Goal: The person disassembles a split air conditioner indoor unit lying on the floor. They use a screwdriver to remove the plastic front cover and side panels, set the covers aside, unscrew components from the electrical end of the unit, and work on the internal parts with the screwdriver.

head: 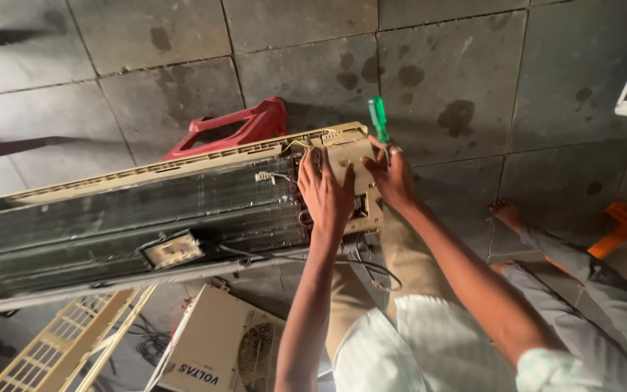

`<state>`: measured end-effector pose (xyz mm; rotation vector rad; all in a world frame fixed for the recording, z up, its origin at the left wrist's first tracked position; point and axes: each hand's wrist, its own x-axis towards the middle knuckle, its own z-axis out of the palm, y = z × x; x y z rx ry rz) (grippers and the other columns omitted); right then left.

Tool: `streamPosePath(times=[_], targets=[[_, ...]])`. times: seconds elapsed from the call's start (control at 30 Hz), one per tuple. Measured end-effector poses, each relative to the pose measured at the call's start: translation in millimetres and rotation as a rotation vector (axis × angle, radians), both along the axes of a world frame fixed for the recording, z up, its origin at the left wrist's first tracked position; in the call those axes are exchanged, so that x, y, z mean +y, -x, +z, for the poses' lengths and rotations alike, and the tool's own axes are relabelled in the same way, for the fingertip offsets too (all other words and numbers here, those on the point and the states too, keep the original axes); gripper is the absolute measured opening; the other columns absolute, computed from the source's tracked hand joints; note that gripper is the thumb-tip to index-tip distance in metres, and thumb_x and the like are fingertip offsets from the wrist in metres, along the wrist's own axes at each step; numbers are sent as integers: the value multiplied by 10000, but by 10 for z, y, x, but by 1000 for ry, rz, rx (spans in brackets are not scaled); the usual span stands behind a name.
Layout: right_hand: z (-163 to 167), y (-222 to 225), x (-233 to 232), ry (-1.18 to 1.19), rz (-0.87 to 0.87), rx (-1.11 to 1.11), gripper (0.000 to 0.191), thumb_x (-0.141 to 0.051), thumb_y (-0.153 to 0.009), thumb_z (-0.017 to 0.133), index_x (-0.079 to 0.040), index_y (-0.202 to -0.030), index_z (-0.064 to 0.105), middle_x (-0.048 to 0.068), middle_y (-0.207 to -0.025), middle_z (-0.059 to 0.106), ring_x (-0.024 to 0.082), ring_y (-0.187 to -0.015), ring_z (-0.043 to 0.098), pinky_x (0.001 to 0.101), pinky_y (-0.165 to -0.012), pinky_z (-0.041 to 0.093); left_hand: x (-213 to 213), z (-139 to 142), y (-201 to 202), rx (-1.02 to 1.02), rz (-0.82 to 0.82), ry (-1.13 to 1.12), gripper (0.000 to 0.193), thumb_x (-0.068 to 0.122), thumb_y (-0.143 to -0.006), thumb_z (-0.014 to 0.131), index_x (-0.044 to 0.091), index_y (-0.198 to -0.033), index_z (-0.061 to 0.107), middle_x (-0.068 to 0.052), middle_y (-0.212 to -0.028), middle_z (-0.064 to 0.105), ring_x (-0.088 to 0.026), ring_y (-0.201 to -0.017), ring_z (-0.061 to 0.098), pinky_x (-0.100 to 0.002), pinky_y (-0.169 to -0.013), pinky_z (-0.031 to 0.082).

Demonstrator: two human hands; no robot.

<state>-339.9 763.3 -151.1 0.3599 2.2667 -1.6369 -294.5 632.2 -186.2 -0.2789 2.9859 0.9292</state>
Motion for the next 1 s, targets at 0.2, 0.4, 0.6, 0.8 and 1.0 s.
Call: streamPosePath(times=[0.2,0.4,0.6,0.8,1.0], targets=[[-482,-177,2,90,-79,-29,437,-34,-974,714,-5,-1392,593,-77,-796,357,25,-668,344,208,-583,335,-48,-374,8,-56,-56,-105,631,362,-920,774,-34,-1371,578,-251,-1385,562,-407,-1296,528,-510,-1094,431],[-804,-337,46,165,-120,-16,212,-35,-1042,695,-4,-1201,558,-75,-952,504,20,-690,320,205,-599,318,0,-415,65,-194,-16,-28,642,424,-875,772,-39,-1280,588,-236,-1177,573,-411,-1139,538,-492,-987,459],[-942,-241,-67,189,-190,14,155,-24,-1065,626,-62,-1046,478,42,-1132,611,13,-694,321,202,-597,330,24,-415,180,-277,22,-16,534,432,-828,773,5,-1107,614,-199,-1043,581,-385,-1009,563,-501,-857,462],[-932,-176,-115,341,-313,-47,252,-34,-1079,593,-97,-952,384,129,-1322,710,4,-782,466,198,-678,455,-162,-634,217,-257,42,-308,286,258,-934,722,31,-1056,600,-165,-987,680,-359,-899,676,-473,-786,546],[-892,-172,-84,473,-388,-142,232,-35,-1068,580,-114,-944,401,111,-1301,712,17,-895,598,211,-766,539,-245,-565,263,-308,45,-543,194,178,-936,707,33,-1017,608,-186,-849,729,-331,-750,748,-423,-666,574]])
